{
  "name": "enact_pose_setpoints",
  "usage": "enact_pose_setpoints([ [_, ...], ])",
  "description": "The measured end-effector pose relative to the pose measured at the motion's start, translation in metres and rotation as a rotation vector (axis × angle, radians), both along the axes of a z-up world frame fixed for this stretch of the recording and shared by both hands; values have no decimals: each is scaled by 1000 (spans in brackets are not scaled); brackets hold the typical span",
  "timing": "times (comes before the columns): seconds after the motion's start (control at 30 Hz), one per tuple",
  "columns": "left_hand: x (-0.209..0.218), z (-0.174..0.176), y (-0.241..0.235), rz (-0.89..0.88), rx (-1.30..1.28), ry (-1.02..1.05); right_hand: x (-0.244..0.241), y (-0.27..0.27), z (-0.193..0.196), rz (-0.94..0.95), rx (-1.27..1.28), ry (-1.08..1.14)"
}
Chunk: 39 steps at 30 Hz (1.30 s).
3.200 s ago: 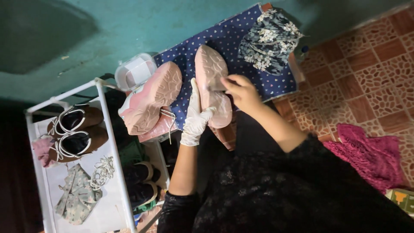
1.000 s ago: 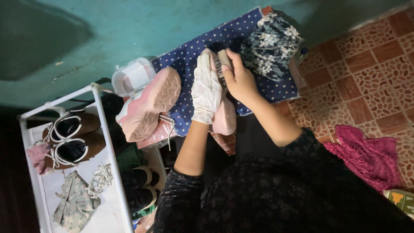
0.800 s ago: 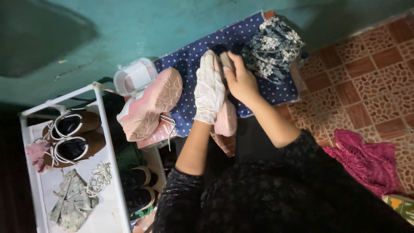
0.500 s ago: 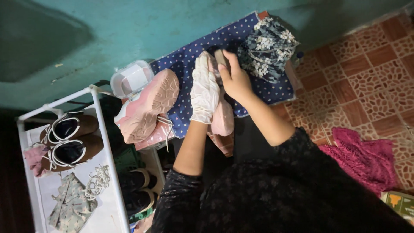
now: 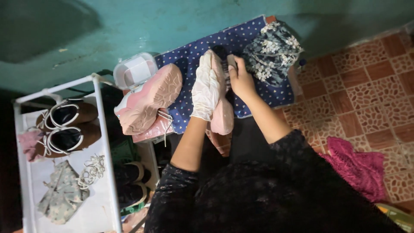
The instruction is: The person scrubs a pink sneaker with a brush, focusing on the sole and sides. They dip the brush into a container of liquid and continue scrubbing the shoe thoroughly.
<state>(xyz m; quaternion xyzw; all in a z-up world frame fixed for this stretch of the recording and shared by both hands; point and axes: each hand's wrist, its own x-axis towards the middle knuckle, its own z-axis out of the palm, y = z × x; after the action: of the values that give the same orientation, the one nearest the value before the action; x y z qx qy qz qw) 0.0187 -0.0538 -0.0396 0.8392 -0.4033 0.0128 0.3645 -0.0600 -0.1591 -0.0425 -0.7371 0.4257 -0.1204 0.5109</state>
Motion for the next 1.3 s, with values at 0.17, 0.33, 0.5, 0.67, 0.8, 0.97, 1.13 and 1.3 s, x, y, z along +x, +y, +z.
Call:
enact_pose_setpoints([
  [0.17,14,-8,6,-79,-39,167,-8,20,52,24,-49,-86],
  [0.33,14,-7,-1,-41,0,93,-3,9,25,16,-64,10],
  [0.5,9,-13,1,-17,104,-4,0,16,45,35,-147,-109],
  [0.67,17,-23,-1,-30,82,15,0,12,46,-1,-64,-57],
  [0.8,9,-10,5,-51,3,76,-4,25,60,11,-54,-55],
  [0.97,5,3,7,-63,50,35,4,14,49,-24,-51,-97],
  [1.13,23,-26,6,-63,-11,92,18,5,22,-15,-120,-188],
  [1.3,-2,8,7,-68,117,-11,10,10,43,-30,-90,-112],
])
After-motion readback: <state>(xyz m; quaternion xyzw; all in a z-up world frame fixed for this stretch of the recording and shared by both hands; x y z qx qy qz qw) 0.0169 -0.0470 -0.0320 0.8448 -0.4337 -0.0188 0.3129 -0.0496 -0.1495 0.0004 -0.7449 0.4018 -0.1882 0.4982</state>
